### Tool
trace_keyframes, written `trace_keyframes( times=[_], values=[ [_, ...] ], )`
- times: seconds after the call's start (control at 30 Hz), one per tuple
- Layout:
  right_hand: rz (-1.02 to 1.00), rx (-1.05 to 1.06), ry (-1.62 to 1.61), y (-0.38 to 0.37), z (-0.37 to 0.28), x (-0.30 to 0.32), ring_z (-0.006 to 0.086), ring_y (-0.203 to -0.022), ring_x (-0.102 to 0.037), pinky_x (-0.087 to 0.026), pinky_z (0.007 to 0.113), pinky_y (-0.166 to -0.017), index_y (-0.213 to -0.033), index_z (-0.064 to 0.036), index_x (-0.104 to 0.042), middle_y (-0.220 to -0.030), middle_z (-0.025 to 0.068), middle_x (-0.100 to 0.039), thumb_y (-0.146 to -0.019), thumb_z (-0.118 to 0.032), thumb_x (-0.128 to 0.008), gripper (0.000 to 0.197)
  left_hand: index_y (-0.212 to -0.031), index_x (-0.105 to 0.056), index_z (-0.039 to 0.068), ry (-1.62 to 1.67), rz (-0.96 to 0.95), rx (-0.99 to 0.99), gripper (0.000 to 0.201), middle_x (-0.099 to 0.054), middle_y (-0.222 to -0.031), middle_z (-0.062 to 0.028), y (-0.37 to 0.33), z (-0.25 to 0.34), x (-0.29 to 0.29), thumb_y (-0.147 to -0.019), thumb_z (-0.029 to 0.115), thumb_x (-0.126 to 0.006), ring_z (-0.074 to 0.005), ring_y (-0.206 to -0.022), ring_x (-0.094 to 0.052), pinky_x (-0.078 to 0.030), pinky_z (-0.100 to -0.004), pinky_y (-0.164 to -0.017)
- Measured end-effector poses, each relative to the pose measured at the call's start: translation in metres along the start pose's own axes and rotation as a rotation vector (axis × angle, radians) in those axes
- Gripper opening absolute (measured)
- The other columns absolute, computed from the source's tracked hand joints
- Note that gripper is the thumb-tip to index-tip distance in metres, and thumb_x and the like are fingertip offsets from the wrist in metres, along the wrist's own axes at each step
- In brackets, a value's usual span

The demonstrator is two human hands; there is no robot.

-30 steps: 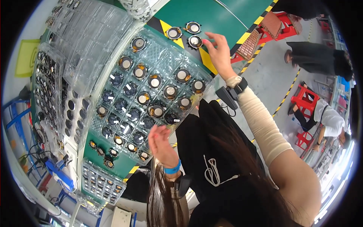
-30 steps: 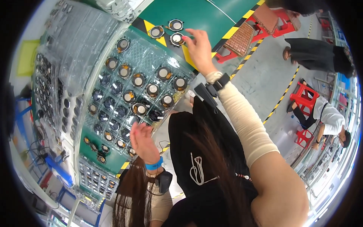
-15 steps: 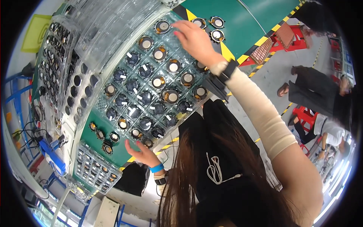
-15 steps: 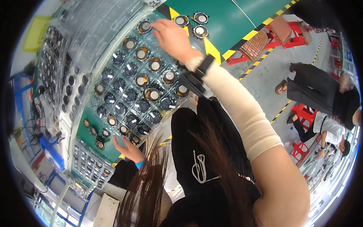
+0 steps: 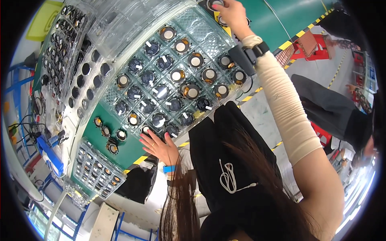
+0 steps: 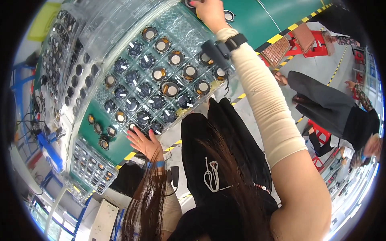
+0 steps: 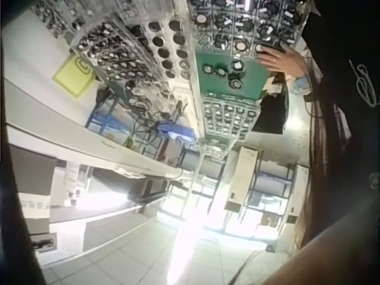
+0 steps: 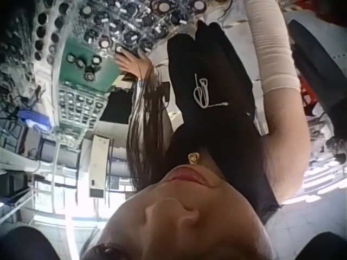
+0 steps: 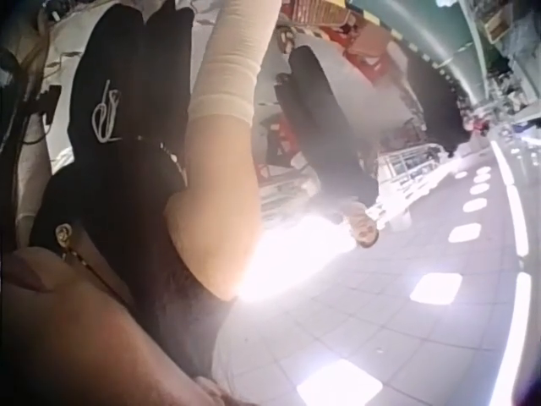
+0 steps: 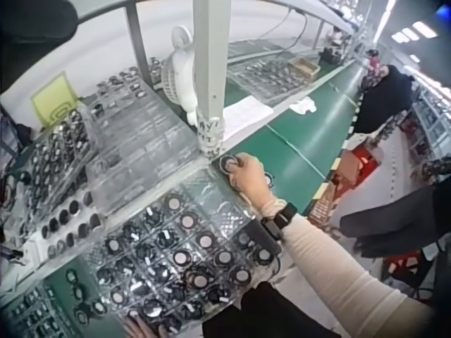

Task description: The person moves a tray of watch components, transfers the components onto the workbench, and then presses a white circular component into each watch case using a wooden stick.

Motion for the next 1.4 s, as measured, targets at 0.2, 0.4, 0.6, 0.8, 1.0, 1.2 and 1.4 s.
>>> trace_keyframes(
  times=[0.2, 0.4, 0.6, 0.8, 1.0, 1.2, 1.4],
  values=[
    [-0.075, -0.251, -0.176, 0.000, 0.052, 0.008, 0.0151, -0.055, -0.061, -0.048, 0.029, -0.052, -0.097, 0.0089, -0.062, -0.072, 0.0116, -0.066, -0.082, -0.005, -0.064, 0.021, -0.147, -0.022, 0.007, -0.011, 0.012, -0.007, 0.067, -0.017, -0.152, -0.0213, 0.000, 0.005, -0.003, -0.093, 0.034, -0.050, -0.0426, -0.139, -0.016, -0.014, -0.0577, -0.109],
    [0.046, -0.022, 0.046, 0.045, 0.033, 0.049, 0.0278, -0.069, -0.060, -0.047, 0.036, -0.066, -0.100, 0.0036, -0.064, -0.079, 0.0194, -0.063, -0.083, -0.015, -0.062, 0.025, -0.146, -0.026, 0.006, -0.027, 0.000, 0.016, 0.066, -0.020, -0.150, -0.0235, 0.001, 0.015, 0.005, -0.091, 0.029, -0.055, -0.0434, -0.137, -0.019, -0.018, -0.0550, -0.109],
    [-0.155, -0.350, -0.204, 0.163, 0.042, 0.061, 0.0051, -0.063, -0.052, -0.043, 0.019, -0.056, -0.104, 0.0007, -0.066, -0.082, 0.0004, -0.065, -0.091, -0.007, -0.055, 0.018, -0.132, -0.049, 0.008, 0.381, 0.096, -0.332, 0.056, -0.038, -0.136, -0.0274, -0.024, 0.115, 0.045, -0.082, 0.023, -0.068, -0.0428, -0.121, -0.041, -0.034, -0.0506, -0.100],
    [-0.231, -0.397, -0.304, 0.227, 0.036, 0.069, 0.0057, -0.062, -0.052, -0.044, 0.020, -0.056, -0.104, 0.0011, -0.065, -0.084, 0.0024, -0.065, -0.090, -0.004, -0.056, 0.018, -0.121, -0.058, 0.011, 0.252, 0.016, -0.521, 0.051, -0.050, -0.121, -0.0183, -0.058, 0.190, 0.019, -0.075, 0.022, -0.075, -0.0382, -0.105, -0.050, -0.044, -0.0434, -0.088],
    [-0.246, -0.352, -0.282, 0.236, 0.045, 0.094, 0.0061, -0.061, -0.052, -0.044, 0.021, -0.056, -0.105, 0.0007, -0.065, -0.084, 0.0035, -0.065, -0.090, -0.002, -0.056, 0.018, -0.112, -0.059, 0.010, 0.600, -0.010, -0.492, 0.042, -0.054, -0.110, -0.0141, -0.081, 0.189, 0.014, -0.075, 0.019, -0.075, -0.0343, -0.097, -0.053, -0.045, -0.0413, -0.084],
    [-0.273, -0.435, -0.298, 0.246, 0.058, 0.110, 0.0064, -0.060, -0.052, -0.045, 0.021, -0.056, -0.105, -0.0006, -0.066, -0.083, 0.0033, -0.064, -0.090, -0.003, -0.057, 0.018, -0.109, -0.059, 0.010, 0.853, 0.072, -0.445, 0.041, -0.055, -0.105, -0.0151, -0.136, 0.245, 0.031, -0.074, 0.020, -0.077, -0.0317, -0.095, -0.054, -0.045, -0.0409, -0.084],
    [-0.306, -0.467, -0.320, 0.255, 0.059, 0.116, 0.0065, -0.060, -0.052, -0.045, 0.021, -0.056, -0.104, -0.0012, -0.066, -0.083, 0.0032, -0.064, -0.089, -0.003, -0.058, 0.017, -0.112, -0.058, 0.010, 0.504, 0.097, -0.622, 0.048, -0.057, -0.108, -0.0166, -0.178, 0.318, 0.015, -0.071, 0.027, -0.079, -0.0338, -0.100, -0.055, -0.045, -0.0412, -0.086]
  ],
)
Point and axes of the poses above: each hand's wrist, its own y-axis away from the middle knuckle, its own x-axis out of the back of the hand, z = x × y, the point moved 7 cm from there along -y, towards the middle knuckle
